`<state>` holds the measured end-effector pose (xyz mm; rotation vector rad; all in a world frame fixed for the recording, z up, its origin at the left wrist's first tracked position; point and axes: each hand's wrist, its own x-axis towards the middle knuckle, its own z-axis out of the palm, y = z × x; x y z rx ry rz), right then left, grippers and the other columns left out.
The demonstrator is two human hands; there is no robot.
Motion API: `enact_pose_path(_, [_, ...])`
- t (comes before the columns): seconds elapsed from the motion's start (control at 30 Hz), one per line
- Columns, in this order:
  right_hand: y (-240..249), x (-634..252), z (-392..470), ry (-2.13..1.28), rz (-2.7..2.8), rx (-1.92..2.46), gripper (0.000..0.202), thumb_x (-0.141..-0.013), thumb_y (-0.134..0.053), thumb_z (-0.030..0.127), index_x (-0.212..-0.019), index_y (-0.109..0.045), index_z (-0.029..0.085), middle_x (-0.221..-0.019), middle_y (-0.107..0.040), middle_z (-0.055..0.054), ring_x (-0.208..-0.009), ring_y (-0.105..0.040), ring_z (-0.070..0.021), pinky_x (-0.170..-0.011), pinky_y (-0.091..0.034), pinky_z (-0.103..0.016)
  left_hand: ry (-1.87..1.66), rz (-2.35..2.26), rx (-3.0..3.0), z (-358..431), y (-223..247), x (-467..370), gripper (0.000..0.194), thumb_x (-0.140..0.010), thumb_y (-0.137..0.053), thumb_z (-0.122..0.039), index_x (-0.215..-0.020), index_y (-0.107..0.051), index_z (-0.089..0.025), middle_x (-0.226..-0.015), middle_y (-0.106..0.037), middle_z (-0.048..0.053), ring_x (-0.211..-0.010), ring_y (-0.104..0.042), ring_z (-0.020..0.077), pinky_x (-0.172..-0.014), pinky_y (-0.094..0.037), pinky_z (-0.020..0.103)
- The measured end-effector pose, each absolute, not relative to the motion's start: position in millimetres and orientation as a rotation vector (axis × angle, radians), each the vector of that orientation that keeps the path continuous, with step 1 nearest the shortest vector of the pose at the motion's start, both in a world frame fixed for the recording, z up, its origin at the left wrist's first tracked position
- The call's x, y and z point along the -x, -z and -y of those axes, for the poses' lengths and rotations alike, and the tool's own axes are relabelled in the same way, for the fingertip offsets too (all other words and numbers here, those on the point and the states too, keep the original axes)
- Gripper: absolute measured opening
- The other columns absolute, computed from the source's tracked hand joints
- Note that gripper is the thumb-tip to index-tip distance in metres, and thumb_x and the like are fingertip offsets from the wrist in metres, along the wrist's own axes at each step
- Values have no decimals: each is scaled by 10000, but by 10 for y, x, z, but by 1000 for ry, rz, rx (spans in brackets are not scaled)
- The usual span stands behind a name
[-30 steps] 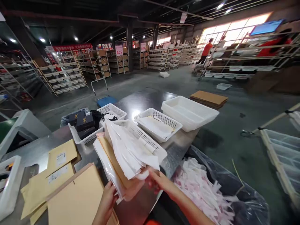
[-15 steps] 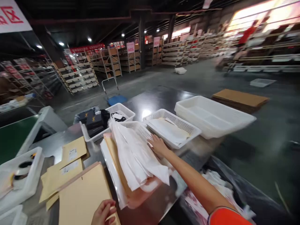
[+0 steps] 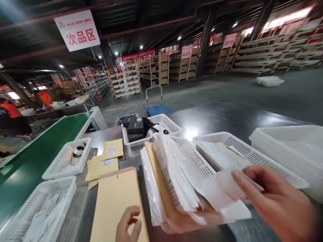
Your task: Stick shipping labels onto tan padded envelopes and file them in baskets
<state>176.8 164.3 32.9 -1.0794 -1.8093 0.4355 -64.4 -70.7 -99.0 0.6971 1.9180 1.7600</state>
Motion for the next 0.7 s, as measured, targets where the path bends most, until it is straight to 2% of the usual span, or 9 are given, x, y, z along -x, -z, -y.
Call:
enact_pose_path(0.1, [-337, -1300, -760, -674, 1999, 703, 206, -849, -531, 403, -728, -463, 252, -563, -518, 23, -480, -492, -137, -455, -381, -255, -1886, -1734, -1040, 694, 562, 408, 586, -603, -699, -662, -988, -750, -223, -1095, -700, 146, -1013, -625, 328, -825, -524, 367])
enact_pose_path(0.23, [-1, -430, -68, -1092, 2135, 458, 148, -924, -422, 360, -865, -459, 230, -613, -557, 28, -518, -538, -133, -493, -410, -242, -1895, -1552, -769, 850, 409, 380, 527, -636, -752, -536, -1059, -731, -222, -1064, -723, 126, -1001, -649, 335, -915, -502, 403])
enact_pose_path(0.3, [115, -149, 71, -1318, 2126, 348, 199, -970, -337, 364, -934, -470, 220, -726, -616, -7, -626, -596, -140, -561, -466, -240, -1908, -1346, -538, 1003, 449, 530, 542, -610, -793, -484, -1071, -714, -210, -1059, -723, 128, -1034, -643, 333, -939, -492, 418])
enact_pose_path(0.37, [178, -6, 163, -1397, 2193, 176, 227, -983, -312, 329, -946, -503, 212, -892, -656, -53, -816, -633, -156, -708, -515, -266, -1933, -1176, -298, 1184, 497, 725, 536, -591, -812, -459, -1041, -708, -188, -1018, -729, 130, -1026, -652, 320, -924, -502, 414])
enact_pose_path(0.43, [231, 72, 258, -1243, 2339, -57, 175, -957, -379, 265, -940, -540, 200, -1012, -655, -83, -963, -611, -180, -834, -513, -307, -1993, -1141, -61, 1366, 521, 899, 421, -597, -814, -382, -942, -715, -161, -927, -738, 114, -954, -679, 286, -876, -527, 378])
enact_pose_path(0.5, [308, 160, 370, -951, 2421, -236, 156, -927, -427, 195, -1001, -563, 174, -1084, -638, -115, -1036, -578, -204, -894, -504, -344, -2068, -1164, 81, 1525, 523, 1029, 341, -583, -806, -273, -882, -704, -147, -857, -734, 87, -883, -692, 248, -833, -539, 337])
enact_pose_path(0.6, [477, 357, 549, -614, 2418, -297, 219, -943, -404, 138, -1091, -565, 135, -1094, -628, -131, -1034, -562, -204, -897, -514, -350, -2130, -1154, 112, 1722, 539, 1152, 324, -585, -770, -202, -891, -671, -157, -784, -717, 38, -801, -690, 203, -773, -537, 299])
enact_pose_path(0.7, [664, 591, 707, -446, 2418, -365, 177, -938, -429, 116, -973, -602, 129, -978, -644, -102, -930, -571, -190, -830, -529, -316, -2159, -1238, 119, 1913, 646, 1228, 220, -628, -749, -231, -794, -615, -176, -705, -685, -5, -705, -666, 162, -690, -518, 260])
